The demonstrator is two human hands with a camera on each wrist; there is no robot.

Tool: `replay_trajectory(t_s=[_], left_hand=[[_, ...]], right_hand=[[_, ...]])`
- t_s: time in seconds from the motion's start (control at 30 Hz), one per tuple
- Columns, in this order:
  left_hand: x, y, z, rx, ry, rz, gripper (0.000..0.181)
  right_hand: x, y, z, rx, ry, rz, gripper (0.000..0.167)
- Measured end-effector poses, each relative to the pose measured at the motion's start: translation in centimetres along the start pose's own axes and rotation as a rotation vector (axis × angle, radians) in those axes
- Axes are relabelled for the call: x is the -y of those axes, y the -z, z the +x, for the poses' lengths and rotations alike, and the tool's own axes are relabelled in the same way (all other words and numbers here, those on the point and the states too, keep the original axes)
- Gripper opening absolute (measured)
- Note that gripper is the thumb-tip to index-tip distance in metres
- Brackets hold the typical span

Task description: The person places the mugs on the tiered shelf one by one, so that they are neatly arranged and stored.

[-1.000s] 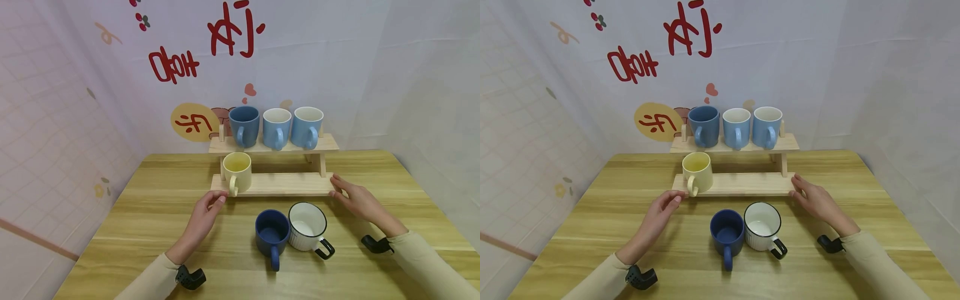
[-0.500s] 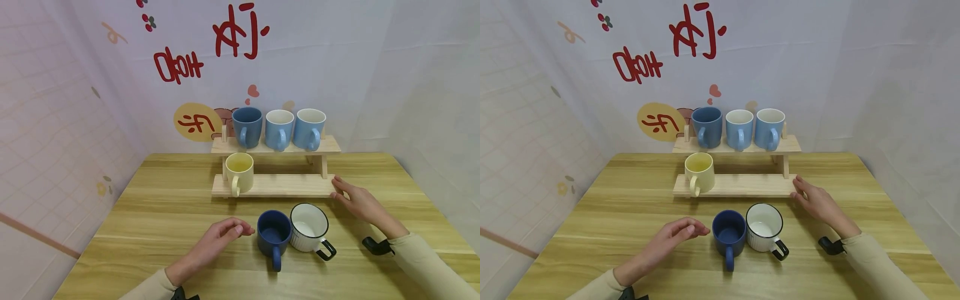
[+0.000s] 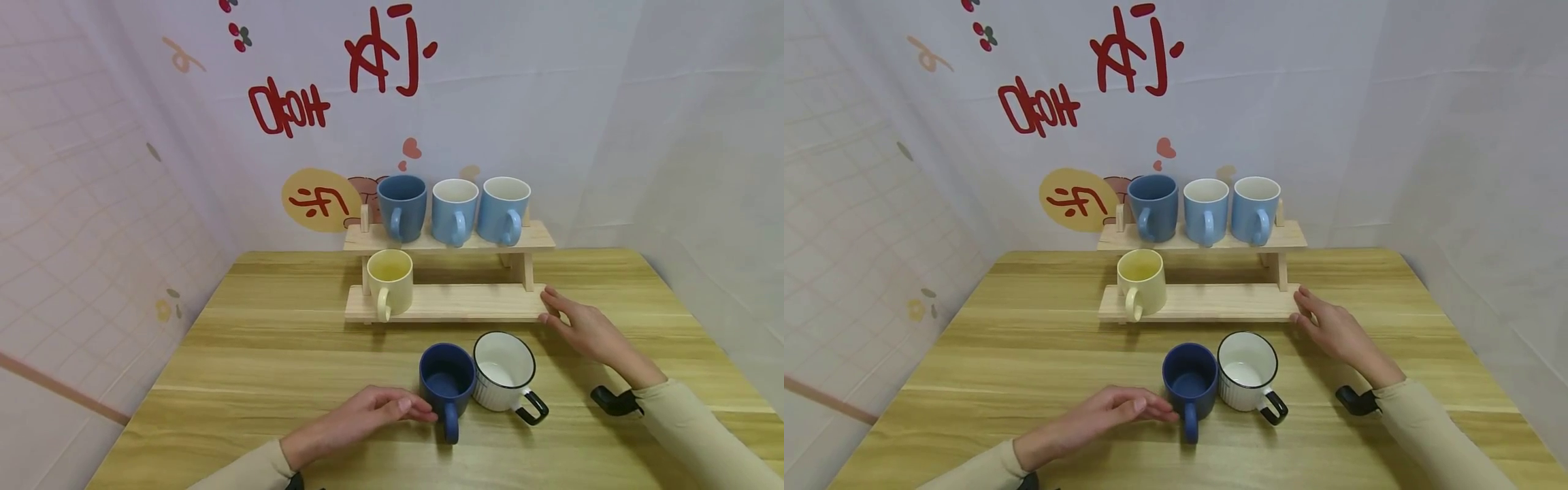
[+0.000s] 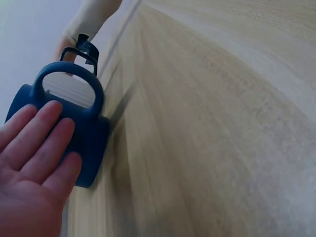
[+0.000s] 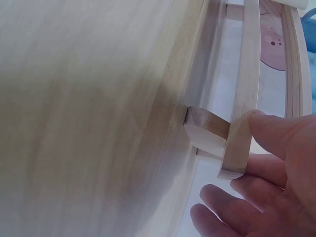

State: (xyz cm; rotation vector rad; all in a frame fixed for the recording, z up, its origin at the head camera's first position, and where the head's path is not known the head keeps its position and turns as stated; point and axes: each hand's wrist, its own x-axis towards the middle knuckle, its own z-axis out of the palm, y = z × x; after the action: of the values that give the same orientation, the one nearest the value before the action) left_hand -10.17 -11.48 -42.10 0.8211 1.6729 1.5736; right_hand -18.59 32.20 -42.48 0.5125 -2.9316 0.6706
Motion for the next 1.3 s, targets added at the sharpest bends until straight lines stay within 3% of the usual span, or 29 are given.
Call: replay_trajectory(t_s=[0.2,0.3,0.5,0.6,0.7,0.9,1.03,1.17,1.3], left_hand=[[-0.1,-0.8,0.9,0.126,0.023,0.014,0.057],[0.1,-1.1,1.4,0.158,0.026,0.0,0.058],[0.5,-1.7,2.6,0.228,0.002,-0.114,0.055],[0.7,-1.8,2.9,0.232,0.004,-0.102,0.054],[0.8,-1.7,2.9,0.185,0.012,-0.055,0.053],[0.7,-1.2,2.4,-0.037,0.057,0.035,0.044],[0.6,-0.8,2.2,-0.119,0.058,0.084,0.038],[0.6,-0.7,1.9,-0.156,0.073,0.053,0.038],[0.2,-1.1,1.4,-0.232,0.126,-0.01,0.04]], right_hand=[[0.1,0.1,0.1,0.0,0.003,-0.003,0.058],[0.0,0.0,0.1,0.002,0.007,0.0,0.058],[-0.1,-0.1,-0.1,0.003,0.008,0.003,0.058],[0.0,-0.1,0.0,-0.001,0.011,0.005,0.058],[0.0,0.0,0.1,0.001,0.01,0.004,0.058],[0.0,0.2,0.2,0.005,0.004,-0.006,0.058],[0.0,0.3,0.3,0.004,0.005,-0.008,0.058],[-0.1,0.3,0.2,0.006,0.001,-0.011,0.058],[-0.1,0.1,0.1,0.014,0.0,-0.004,0.057]])
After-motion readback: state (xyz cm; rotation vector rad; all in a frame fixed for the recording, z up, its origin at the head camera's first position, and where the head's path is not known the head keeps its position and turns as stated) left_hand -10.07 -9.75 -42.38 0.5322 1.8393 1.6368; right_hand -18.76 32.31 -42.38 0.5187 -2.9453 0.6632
